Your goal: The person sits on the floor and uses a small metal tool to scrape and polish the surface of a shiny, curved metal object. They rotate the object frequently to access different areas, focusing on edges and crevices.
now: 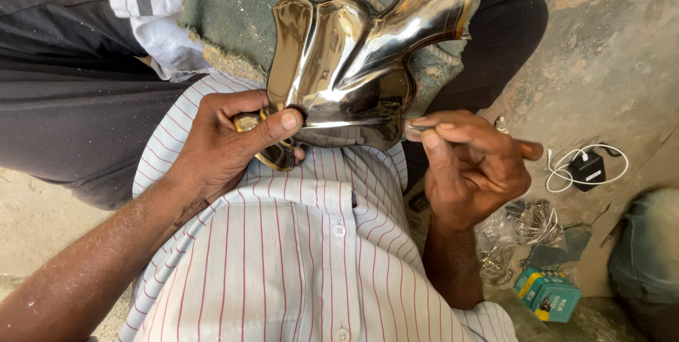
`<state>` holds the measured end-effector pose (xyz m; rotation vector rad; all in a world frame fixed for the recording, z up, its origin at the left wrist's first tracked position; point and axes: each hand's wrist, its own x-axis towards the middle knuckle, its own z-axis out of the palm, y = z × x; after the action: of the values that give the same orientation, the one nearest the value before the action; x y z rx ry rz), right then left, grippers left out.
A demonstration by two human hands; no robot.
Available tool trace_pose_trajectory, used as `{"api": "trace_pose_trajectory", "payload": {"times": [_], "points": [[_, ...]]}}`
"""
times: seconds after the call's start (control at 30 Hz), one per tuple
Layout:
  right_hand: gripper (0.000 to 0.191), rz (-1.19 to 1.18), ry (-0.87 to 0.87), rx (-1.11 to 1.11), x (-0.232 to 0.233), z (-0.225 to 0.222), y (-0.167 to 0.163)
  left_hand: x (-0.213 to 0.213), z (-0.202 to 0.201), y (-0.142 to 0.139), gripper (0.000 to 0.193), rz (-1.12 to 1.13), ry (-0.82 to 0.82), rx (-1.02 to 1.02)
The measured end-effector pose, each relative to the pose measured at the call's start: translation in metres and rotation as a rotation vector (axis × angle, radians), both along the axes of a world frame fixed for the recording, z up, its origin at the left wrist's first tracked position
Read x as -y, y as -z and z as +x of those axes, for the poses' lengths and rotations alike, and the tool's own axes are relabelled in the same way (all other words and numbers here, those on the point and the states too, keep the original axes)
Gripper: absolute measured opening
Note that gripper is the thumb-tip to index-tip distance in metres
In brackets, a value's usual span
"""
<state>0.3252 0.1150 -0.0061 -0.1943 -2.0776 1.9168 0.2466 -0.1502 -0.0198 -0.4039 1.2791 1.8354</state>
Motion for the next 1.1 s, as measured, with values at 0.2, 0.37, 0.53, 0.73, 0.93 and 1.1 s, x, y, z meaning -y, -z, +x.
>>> {"api": "trace_pose_trajectory", "payload": {"times": [0.2,0.37,0.53,0.73,0.93,1.1], "points": [[0.016,-0.033,-0.059,0.053,-0.009,-0.004,0.002,0.0,0.0,0.0,0.04,0.004,-0.007,0.019],[0.019,-0.081,-0.062,0.009,-0.011,-0.009,0.009,0.001,0.002,0.001,0.04,0.011,-0.013,0.015],[0.019,-0.034,-0.072,0.006,-0.012,-0.008,0.01,0.0,0.003,0.005,0.039,0.051,-0.02,-0.043],[0.02,-0.023,0.013,-0.072,0.001,0.003,0.019,0.001,0.006,0.006,0.04,0.042,-0.033,0.019],[0.023,-0.026,0.147,-0.156,0.021,0.014,0.032,0.001,0.007,0.004,0.042,0.039,-0.034,0.02],[0.023,-0.031,0.23,-0.192,0.031,0.018,0.04,-0.002,0.007,0.001,0.043,0.033,-0.032,0.016]]}}
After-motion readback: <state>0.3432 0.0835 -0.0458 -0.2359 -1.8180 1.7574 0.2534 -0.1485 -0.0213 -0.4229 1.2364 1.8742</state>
